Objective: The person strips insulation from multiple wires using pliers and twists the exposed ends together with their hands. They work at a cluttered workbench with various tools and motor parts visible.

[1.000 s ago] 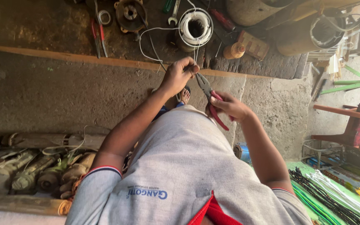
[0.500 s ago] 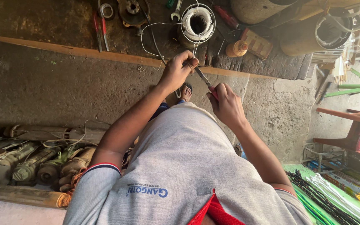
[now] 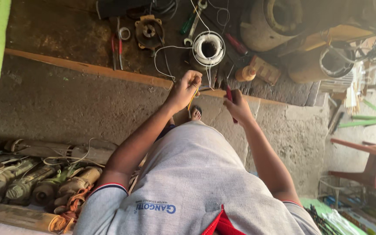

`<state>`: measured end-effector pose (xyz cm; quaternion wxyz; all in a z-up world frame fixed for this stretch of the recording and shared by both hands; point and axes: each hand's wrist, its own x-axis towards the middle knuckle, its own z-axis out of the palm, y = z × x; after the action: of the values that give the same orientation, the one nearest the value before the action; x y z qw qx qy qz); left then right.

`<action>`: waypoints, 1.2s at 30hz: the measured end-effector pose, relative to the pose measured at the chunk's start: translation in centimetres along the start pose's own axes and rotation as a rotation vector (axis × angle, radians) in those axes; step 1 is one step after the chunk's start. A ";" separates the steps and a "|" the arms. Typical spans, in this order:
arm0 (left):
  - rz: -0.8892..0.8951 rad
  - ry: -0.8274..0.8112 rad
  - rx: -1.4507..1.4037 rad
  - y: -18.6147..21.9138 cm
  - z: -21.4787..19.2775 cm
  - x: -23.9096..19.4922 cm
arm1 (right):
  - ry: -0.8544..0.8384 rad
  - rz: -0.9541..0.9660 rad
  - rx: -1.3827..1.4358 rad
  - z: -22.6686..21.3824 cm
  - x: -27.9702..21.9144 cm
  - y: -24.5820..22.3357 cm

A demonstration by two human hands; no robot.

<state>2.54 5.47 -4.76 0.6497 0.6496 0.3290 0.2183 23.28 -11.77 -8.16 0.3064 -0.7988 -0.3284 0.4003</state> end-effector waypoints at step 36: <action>-0.089 0.110 0.018 2.8 -1.5 0.2 | 0.171 -0.582 -0.276 -0.8 3.7 -4.2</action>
<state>2.05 6.85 -1.93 0.6339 0.6272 0.3946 0.2215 24.49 -6.61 -6.27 0.3234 -0.7360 -0.5671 0.1793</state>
